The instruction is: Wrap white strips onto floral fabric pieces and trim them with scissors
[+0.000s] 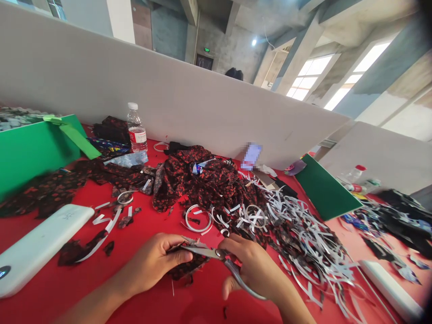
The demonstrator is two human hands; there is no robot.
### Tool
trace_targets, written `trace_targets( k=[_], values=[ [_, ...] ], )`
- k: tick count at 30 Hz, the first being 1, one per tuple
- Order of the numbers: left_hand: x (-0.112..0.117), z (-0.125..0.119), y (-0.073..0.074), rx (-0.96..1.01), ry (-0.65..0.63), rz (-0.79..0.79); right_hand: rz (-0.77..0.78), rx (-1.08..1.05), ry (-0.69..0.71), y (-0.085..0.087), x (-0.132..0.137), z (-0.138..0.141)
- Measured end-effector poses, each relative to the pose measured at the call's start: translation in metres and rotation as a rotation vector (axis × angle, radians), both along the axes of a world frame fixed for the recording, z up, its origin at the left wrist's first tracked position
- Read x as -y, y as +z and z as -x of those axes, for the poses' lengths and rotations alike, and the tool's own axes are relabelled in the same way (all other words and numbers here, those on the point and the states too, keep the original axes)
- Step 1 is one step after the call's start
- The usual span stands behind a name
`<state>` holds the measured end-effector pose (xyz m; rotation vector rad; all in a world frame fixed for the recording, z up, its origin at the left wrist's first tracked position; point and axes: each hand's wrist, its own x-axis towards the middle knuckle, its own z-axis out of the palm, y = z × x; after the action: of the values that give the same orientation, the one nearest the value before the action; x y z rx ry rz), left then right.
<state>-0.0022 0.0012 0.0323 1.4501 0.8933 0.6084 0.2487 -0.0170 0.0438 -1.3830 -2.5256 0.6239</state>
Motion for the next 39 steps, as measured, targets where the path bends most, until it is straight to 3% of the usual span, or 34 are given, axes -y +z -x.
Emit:
trace_targets(
  k=[11,23,39],
  values=[
    [0.001,0.000,-0.003,0.022,0.020,0.024,-0.060,0.086,-0.026,0.001,0.000,0.002],
    [0.000,0.000,-0.004,0.026,0.038,0.031,-0.090,0.037,-0.003,-0.004,-0.001,-0.001],
    [0.000,0.002,-0.009,0.063,0.075,0.100,0.011,-0.087,0.023,-0.002,-0.002,-0.003]
  ],
)
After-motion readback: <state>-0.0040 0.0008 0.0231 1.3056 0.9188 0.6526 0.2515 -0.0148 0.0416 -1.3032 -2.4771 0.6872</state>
